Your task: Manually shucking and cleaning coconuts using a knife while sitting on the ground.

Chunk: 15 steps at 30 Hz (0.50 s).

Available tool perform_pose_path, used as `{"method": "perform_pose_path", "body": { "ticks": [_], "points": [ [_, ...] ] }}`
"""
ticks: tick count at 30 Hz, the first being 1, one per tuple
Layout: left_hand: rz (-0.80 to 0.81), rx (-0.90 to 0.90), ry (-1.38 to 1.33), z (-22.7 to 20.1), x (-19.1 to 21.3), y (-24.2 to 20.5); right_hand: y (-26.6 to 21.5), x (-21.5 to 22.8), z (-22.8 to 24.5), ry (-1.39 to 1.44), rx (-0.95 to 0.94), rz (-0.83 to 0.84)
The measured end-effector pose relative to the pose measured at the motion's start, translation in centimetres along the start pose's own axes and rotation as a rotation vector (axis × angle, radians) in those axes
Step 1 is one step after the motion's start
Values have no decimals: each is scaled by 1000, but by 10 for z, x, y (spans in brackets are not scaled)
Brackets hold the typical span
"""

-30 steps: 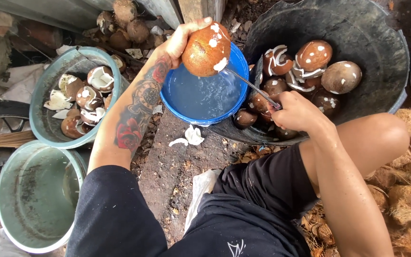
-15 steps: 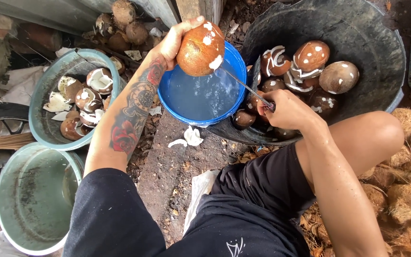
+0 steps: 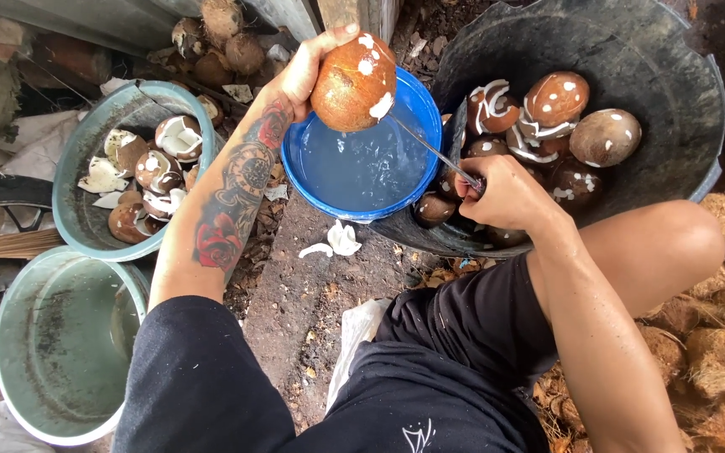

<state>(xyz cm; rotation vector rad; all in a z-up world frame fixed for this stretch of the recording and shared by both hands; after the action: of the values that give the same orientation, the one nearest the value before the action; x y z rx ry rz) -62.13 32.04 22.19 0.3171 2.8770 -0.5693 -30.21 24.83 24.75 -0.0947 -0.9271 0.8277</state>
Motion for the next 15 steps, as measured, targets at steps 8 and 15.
{"method": "perform_pose_path", "body": {
  "ticks": [8,15],
  "points": [
    [24,-19,58,-7,1,-7,5,-7,-3,3,25,-10],
    [29,-29,44,-6,2,-5,4,-11,-1,7,2,16]
  ]
}}
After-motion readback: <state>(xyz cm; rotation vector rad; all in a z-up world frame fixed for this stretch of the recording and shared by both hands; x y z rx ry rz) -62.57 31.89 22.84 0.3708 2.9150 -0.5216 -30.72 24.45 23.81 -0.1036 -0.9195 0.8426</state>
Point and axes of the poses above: each hand's wrist, its own y-axis towards the middle knuckle, its own x-axis out of the back of the hand, z = x × y, the point moved 2 cm from there along y, towards the middle knuckle, and after that the axes turned 7 degrees about z, right-handed, at the moved point
